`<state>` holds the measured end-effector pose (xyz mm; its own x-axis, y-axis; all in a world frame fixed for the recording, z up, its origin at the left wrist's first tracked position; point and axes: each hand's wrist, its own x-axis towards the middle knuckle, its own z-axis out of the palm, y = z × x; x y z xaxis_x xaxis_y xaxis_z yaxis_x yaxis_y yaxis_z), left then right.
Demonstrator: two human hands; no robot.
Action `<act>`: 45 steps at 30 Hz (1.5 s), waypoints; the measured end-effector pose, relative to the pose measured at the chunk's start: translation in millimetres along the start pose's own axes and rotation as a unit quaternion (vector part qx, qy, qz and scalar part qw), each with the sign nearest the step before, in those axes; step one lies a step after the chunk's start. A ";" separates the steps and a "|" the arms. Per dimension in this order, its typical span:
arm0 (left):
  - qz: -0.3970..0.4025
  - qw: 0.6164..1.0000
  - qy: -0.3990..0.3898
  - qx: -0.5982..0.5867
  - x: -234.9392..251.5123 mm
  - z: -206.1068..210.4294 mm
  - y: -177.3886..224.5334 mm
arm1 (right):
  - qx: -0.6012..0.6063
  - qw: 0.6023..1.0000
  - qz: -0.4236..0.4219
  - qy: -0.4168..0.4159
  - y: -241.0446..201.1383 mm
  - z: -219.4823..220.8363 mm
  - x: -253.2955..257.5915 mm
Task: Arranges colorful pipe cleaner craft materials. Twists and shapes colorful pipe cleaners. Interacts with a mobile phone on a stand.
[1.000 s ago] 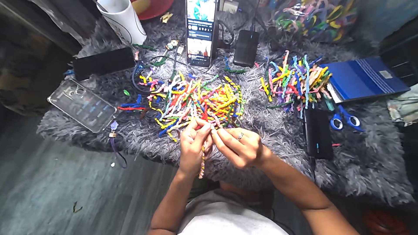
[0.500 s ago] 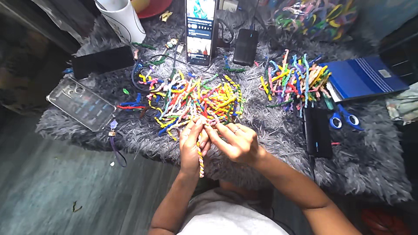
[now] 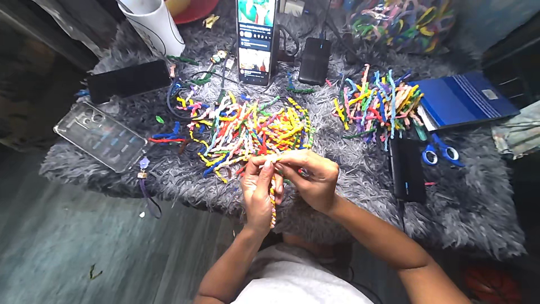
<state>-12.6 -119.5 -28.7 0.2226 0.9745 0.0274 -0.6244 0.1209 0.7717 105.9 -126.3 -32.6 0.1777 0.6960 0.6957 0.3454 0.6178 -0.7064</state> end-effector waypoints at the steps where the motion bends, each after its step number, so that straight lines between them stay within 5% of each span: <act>1: 0.019 1.000 0.002 0.022 0.2 -0.6 -2.8 | 0.027 0.999 0.031 0.004 -0.9 0.6 -0.1; 6: 0.069 0.993 -0.028 0.087 5.8 -9.4 -6.8 | 0.100 0.987 0.124 0.014 -2.8 -2.1 3.4; 9: 0.113 0.975 -0.026 0.191 7.5 -12.4 -3.8 | 0.076 0.994 0.076 0.004 -1.8 -2.0 3.8; 14: 0.240 0.885 -0.020 0.397 7.0 -19.6 -9.6 | 0.001 0.999 -0.002 -0.034 -1.5 -4.6 5.1; 20: 0.294 0.846 -0.079 0.437 12.1 -29.9 2.4 | -0.022 0.995 -0.051 -0.079 -1.8 -11.9 11.6; 27: 0.202 0.904 -0.222 0.304 20.5 -38.7 23.0 | 0.209 0.955 0.117 -0.174 -6.9 -26.9 24.4; 32: 0.148 0.871 -0.306 0.354 25.0 -45.2 37.2 | 0.237 0.937 0.150 -0.209 -7.0 -32.7 27.5; 40: 0.278 0.729 -0.184 0.598 12.7 -43.2 40.5 | 0.049 0.973 0.031 -0.223 -5.1 -33.2 30.4; 45: 0.345 0.683 -0.106 0.635 11.7 -36.5 30.8 | 0.006 0.977 0.063 -0.205 -7.5 -30.7 30.5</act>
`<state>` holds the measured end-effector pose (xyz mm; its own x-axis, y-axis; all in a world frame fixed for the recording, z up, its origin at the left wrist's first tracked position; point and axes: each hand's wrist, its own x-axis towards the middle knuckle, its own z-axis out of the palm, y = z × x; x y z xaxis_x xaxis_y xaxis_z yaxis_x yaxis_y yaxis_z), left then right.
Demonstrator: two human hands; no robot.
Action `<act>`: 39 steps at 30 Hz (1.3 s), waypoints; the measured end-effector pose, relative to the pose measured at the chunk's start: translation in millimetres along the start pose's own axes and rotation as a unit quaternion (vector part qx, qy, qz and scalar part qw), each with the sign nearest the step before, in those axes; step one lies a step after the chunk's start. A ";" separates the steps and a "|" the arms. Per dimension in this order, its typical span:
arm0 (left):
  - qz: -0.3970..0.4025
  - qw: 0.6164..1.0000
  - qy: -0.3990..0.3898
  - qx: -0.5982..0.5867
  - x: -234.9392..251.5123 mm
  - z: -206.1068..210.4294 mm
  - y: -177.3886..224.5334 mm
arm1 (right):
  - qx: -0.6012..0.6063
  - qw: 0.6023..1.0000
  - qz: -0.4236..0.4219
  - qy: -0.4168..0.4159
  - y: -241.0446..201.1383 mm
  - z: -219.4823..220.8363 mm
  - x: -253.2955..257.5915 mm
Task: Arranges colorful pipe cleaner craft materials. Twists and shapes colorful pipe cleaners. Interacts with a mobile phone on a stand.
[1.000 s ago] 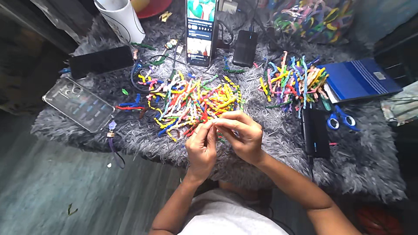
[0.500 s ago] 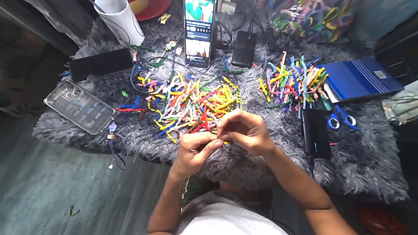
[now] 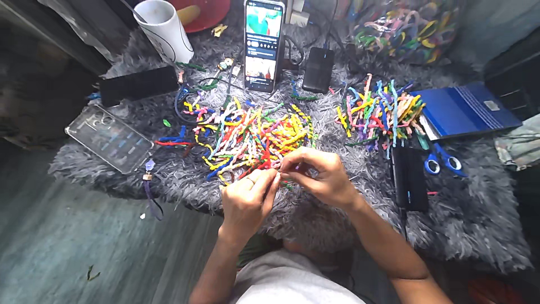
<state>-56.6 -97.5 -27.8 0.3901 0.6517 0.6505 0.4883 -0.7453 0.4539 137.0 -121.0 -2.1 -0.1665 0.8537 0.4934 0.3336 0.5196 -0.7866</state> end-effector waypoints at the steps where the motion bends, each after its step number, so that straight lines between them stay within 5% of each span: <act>1: 0.002 1.000 0.014 0.006 -0.1 2.2 0.8 | -0.005 1.000 0.018 0.001 -0.1 0.3 0.0; 9: 0.002 0.998 0.045 0.041 0.2 13.4 4.5 | -0.021 0.997 0.063 0.035 0.3 2.2 -2.4; 18: -0.096 0.988 -0.014 -0.124 1.1 12.9 9.6 | -0.273 0.937 -0.198 0.096 8.3 19.1 -9.9; 21: -0.181 0.927 -0.029 -0.328 0.8 8.6 11.2 | -0.295 0.911 -0.279 0.077 5.6 16.3 -12.9; 27: -0.296 0.719 -0.034 -0.628 7.4 4.7 14.7 | -0.377 0.850 -0.362 0.073 -0.9 11.3 -15.4; 31: -0.248 0.656 -0.073 -0.709 6.1 2.1 7.6 | -0.222 0.928 -0.264 0.139 2.1 20.2 -15.9; 35: -0.100 0.697 -0.169 -0.690 5.4 2.8 -3.7 | 0.000 0.988 -0.114 0.106 -4.6 15.1 -11.2; 39: -0.015 0.883 -0.161 -0.441 12.1 -7.4 -8.6 | 0.029 0.994 -0.094 0.038 -3.9 2.2 -4.9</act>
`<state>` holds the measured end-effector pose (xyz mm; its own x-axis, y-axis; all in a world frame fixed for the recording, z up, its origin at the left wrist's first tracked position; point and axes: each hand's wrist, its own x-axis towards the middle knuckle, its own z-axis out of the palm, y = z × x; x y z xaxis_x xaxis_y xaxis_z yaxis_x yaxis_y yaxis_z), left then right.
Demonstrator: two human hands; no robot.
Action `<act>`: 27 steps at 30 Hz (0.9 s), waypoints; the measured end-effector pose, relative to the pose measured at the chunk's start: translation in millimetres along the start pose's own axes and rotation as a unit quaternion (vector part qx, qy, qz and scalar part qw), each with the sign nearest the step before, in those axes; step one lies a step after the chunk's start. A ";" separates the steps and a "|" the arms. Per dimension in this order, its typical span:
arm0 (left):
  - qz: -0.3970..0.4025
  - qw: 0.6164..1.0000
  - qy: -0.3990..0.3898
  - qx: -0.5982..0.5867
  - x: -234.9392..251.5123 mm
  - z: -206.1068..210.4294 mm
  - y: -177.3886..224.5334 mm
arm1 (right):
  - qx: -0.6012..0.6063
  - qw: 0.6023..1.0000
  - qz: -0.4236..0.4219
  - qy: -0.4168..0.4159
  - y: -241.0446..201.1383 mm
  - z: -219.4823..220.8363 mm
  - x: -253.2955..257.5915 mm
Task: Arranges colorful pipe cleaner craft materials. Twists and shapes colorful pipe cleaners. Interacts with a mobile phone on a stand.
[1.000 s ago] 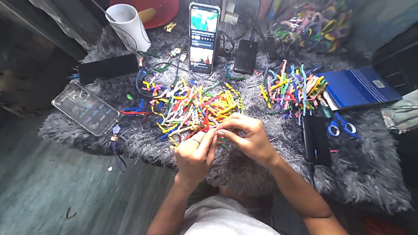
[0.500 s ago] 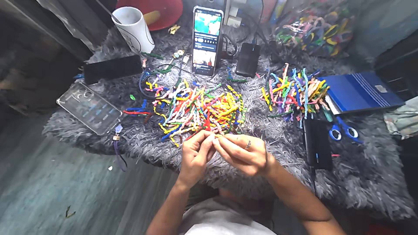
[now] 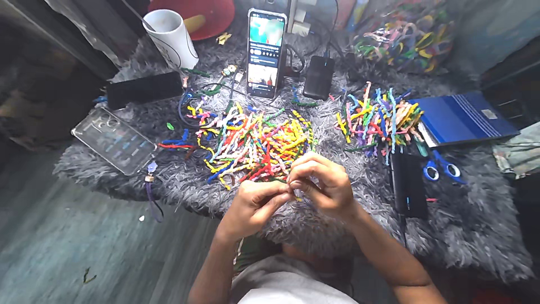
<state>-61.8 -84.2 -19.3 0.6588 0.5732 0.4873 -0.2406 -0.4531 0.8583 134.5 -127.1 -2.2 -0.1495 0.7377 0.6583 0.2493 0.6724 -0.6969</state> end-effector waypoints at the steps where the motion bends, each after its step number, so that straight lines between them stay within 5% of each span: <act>1: 0.013 0.997 0.012 0.076 -0.4 -0.4 2.7 | -0.013 1.000 -0.003 -0.010 -0.6 -2.4 1.6; 5: 0.073 0.964 0.074 0.243 -4.8 8.5 10.1 | 0.049 0.998 0.024 -0.029 -1.9 -8.0 3.4; 9: 0.104 0.962 0.072 0.242 -5.1 11.7 14.5 | 0.280 0.951 0.123 -0.040 0.7 -9.5 2.1; 12: 0.108 0.963 0.073 0.234 -3.0 11.9 16.1 | 0.340 0.925 0.163 -0.038 3.3 -5.8 0.3; 21: 0.055 0.927 0.138 0.346 -2.5 21.3 9.7 | 0.047 0.999 -0.005 0.027 -2.6 -7.4 -2.1; 27: 0.003 0.974 0.169 0.154 -3.0 25.7 8.3 | -0.040 0.995 -0.066 0.058 -5.4 -7.6 -2.1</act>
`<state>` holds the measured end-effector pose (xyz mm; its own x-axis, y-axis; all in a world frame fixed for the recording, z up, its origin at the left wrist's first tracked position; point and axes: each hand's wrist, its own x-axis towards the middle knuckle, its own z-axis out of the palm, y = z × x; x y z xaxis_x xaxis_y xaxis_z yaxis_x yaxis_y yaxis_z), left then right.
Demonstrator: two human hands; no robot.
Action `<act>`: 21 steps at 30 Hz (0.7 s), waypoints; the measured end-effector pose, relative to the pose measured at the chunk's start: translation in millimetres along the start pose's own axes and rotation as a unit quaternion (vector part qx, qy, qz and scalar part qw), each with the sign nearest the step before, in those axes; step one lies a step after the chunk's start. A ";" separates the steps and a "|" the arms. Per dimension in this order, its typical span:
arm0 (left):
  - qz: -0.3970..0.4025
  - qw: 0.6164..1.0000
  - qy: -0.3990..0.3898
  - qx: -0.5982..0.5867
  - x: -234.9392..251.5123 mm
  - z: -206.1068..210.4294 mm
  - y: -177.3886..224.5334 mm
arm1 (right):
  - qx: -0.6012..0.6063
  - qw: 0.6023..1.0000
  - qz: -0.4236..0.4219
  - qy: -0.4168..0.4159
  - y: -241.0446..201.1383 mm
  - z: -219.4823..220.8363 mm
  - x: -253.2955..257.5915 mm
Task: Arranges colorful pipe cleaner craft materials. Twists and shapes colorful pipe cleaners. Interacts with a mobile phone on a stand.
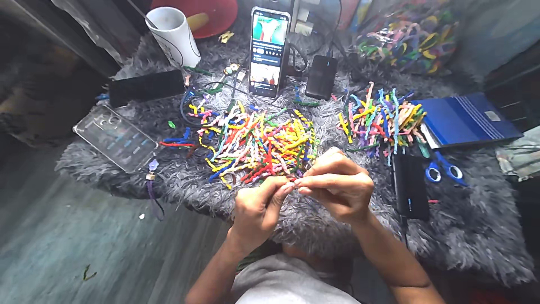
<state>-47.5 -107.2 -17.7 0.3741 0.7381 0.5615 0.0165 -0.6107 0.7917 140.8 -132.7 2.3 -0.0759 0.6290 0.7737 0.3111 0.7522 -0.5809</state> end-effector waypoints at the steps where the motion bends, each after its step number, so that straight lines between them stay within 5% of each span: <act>1: -0.035 0.998 0.006 -0.057 0.0 1.1 1.2 | 0.002 1.000 0.000 -0.002 -0.2 0.3 -0.1; 7: -0.080 0.956 0.072 -0.274 2.7 9.1 8.5 | 0.026 1.000 0.008 -0.009 -1.2 -0.7 1.1; 13: -0.032 0.908 -0.015 -0.418 3.6 -1.9 3.0 | 0.212 0.967 0.142 -0.025 0.0 -4.7 3.1; 17: -0.039 0.925 -0.045 -0.376 2.1 0.3 -1.8 | 0.232 0.964 0.121 -0.035 2.6 -5.3 3.1; 21: -0.079 0.957 0.017 -0.278 2.4 5.9 1.6 | 0.117 0.991 0.058 -0.024 0.2 -1.6 1.6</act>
<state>-41.0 -108.1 -16.5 0.3766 0.8234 0.4244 -0.4288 -0.2512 0.8678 142.2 -131.9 3.8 -0.0993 0.7186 0.6883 0.0922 0.6954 -0.7127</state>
